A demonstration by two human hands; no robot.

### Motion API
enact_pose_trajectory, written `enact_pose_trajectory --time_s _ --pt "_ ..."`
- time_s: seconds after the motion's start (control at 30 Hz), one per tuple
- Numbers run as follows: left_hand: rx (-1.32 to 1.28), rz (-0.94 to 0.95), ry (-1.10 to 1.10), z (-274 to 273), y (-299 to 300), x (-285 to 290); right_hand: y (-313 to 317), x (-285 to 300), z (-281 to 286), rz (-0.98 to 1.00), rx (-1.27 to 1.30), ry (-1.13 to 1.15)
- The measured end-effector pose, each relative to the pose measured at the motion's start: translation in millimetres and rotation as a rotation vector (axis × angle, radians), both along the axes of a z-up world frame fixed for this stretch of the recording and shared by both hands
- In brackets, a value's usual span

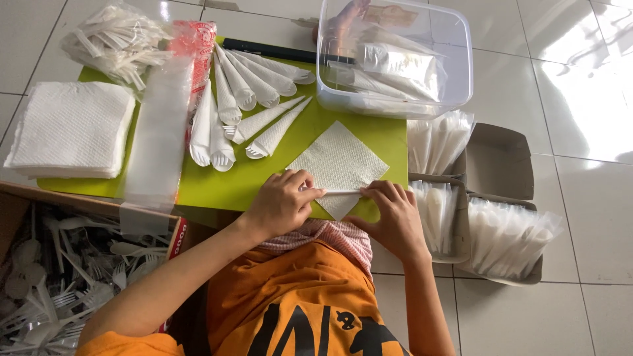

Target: The person is wrapping individual plastic spoons and forks in paper napkins and organizing them.

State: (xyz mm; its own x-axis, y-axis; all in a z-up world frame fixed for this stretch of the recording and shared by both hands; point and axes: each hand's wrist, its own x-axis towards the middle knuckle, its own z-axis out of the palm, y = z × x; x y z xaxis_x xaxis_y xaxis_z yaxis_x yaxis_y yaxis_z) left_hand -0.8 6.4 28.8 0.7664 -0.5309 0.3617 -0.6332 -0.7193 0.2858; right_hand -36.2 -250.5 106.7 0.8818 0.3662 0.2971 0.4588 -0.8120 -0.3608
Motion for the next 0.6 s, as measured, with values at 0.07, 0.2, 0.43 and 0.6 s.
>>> enact_pose_trajectory --time_s 0.07,0.2,0.43,0.6 --pt "-0.006 -0.009 0.040 2 1 1 -1 3 3 -0.009 -0.043 0.017" --pt "0.006 -0.025 0.123 19 2 -2 -8 11 -22 -0.066 -0.086 0.039" --pt "0.027 -0.022 0.082 20 3 -4 1 5 -3 -0.089 -0.175 0.129" --pt "-0.006 -0.024 0.109 23 3 -4 12 3 2 -0.145 -0.139 0.229"
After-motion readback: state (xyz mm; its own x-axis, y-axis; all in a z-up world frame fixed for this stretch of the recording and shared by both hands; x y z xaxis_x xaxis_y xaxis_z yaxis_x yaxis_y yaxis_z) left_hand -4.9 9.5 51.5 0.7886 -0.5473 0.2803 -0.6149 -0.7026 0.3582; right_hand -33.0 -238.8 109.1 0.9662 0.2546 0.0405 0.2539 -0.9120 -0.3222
